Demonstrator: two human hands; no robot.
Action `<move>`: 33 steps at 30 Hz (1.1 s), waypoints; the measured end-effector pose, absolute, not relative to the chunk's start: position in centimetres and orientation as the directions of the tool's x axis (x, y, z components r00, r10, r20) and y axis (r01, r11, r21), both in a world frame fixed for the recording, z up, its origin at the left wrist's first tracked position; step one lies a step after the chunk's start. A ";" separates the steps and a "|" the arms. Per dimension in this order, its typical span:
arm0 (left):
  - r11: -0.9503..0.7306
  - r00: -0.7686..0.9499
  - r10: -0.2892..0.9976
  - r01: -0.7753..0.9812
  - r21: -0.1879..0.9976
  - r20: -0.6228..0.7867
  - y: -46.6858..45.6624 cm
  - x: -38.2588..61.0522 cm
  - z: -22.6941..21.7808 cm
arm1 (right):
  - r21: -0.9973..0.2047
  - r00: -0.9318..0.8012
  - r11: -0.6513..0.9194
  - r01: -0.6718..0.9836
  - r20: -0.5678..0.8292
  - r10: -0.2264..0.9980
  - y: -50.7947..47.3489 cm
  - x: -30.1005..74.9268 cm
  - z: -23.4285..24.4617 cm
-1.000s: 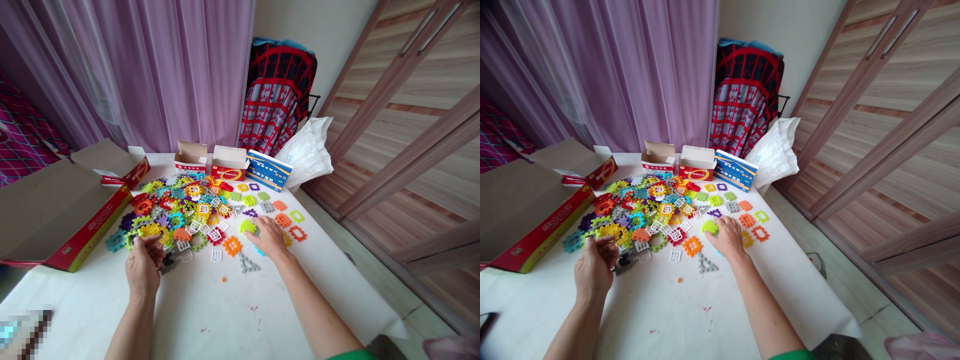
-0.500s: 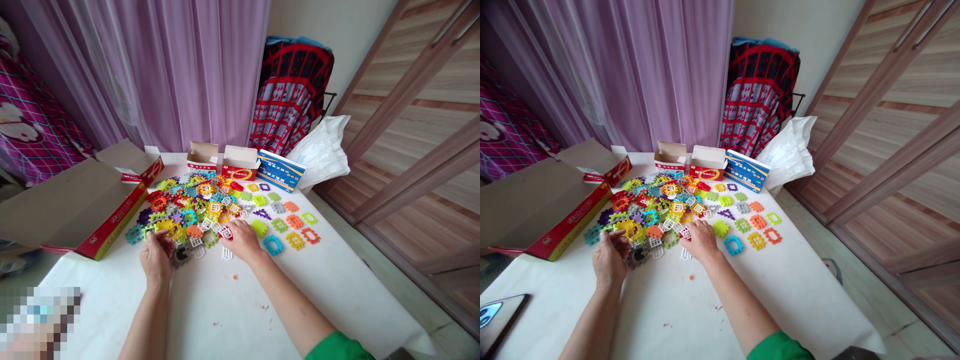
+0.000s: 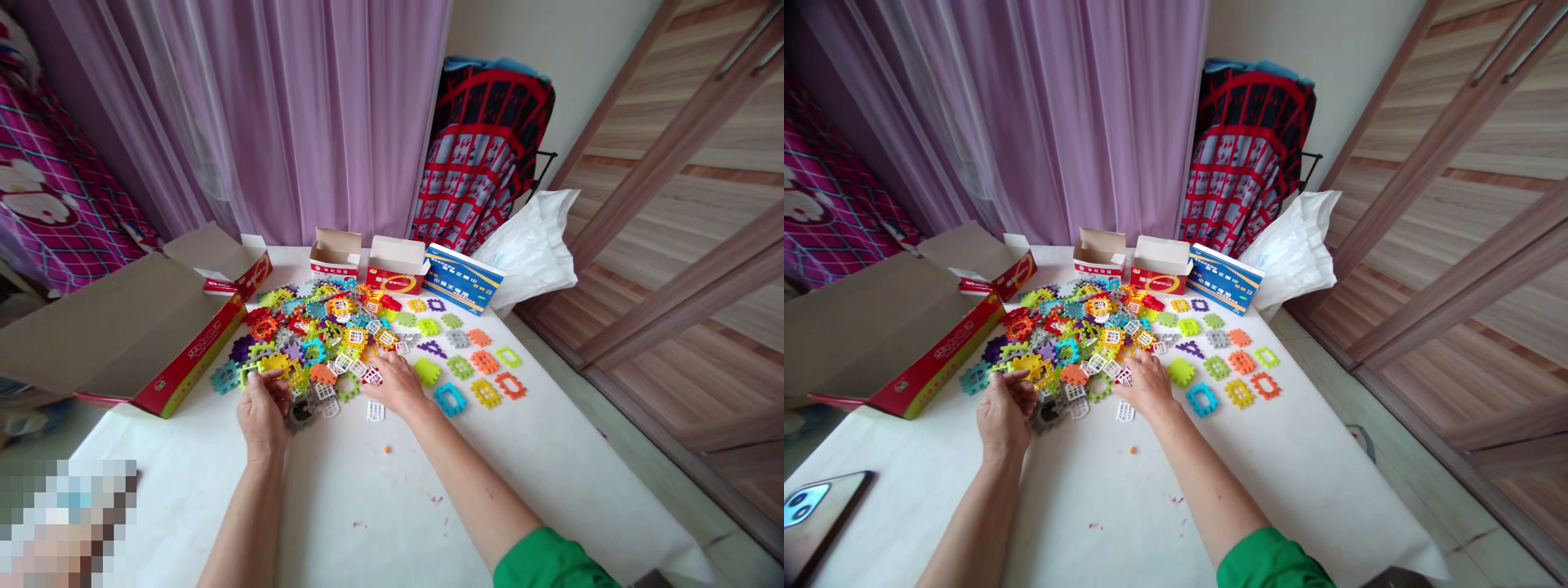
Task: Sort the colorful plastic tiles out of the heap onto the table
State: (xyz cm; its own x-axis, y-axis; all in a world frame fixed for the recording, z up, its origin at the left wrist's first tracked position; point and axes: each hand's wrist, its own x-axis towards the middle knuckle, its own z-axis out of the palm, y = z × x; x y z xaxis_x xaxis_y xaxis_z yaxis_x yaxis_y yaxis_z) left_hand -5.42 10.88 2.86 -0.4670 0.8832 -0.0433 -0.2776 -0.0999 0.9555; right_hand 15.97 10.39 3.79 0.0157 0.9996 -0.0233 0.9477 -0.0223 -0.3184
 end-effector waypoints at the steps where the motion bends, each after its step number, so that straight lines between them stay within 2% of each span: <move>1: -0.100 -0.465 0.884 -0.277 0.956 -0.042 10.9 -5.5 2.9 | -0.313 0.013 -0.018 0.950 -0.019 1.000 10.3 16.0 3.8; 10: -0.092 -0.472 0.880 -0.279 0.956 -0.054 10.9 -5.6 2.9 | -0.212 -0.084 0.080 0.974 -0.012 0.996 10.4 16.7 4.6; 14: -0.094 -0.474 0.878 -0.297 0.950 -0.061 10.9 -5.6 3.0 | -0.228 -0.096 0.084 0.970 -0.042 0.994 10.5 17.0 4.7; 19: -0.097 -0.476 0.877 -0.303 0.948 -0.063 10.8 -5.5 3.1 | -0.248 -0.092 0.088 0.965 -0.004 0.996 10.5 17.1 4.8; 22: -0.102 -0.478 0.877 -0.299 0.949 -0.056 10.8 -5.5 3.2 | -0.327 -0.033 0.033 0.944 0.008 0.999 10.7 17.6 4.8; 27: -0.098 -0.474 0.879 -0.283 0.954 -0.050 10.8 -5.5 3.2 | -0.606 -0.001 -0.075 0.792 -0.125 0.992 12.5 18.1 4.5; 29: -0.097 -0.472 0.880 -0.270 0.958 -0.044 10.8 -5.5 3.1 | -0.631 0.002 -0.091 0.770 -0.139 0.990 13.3 17.7 4.5; 33: -0.093 -0.482 0.875 -0.265 0.960 -0.048 10.8 -5.6 3.1 | -0.566 0.018 -0.113 0.817 -0.170 0.985 14.5 16.1 4.7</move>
State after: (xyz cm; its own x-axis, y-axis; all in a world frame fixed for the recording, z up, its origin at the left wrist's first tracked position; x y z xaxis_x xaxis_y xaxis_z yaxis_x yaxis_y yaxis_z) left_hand -5.57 10.81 3.05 -0.4823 0.8747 -0.0480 -0.2645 -0.0932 0.9599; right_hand 16.15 14.49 4.74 0.0179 0.9853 -0.1700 0.8165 -0.1125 -0.5663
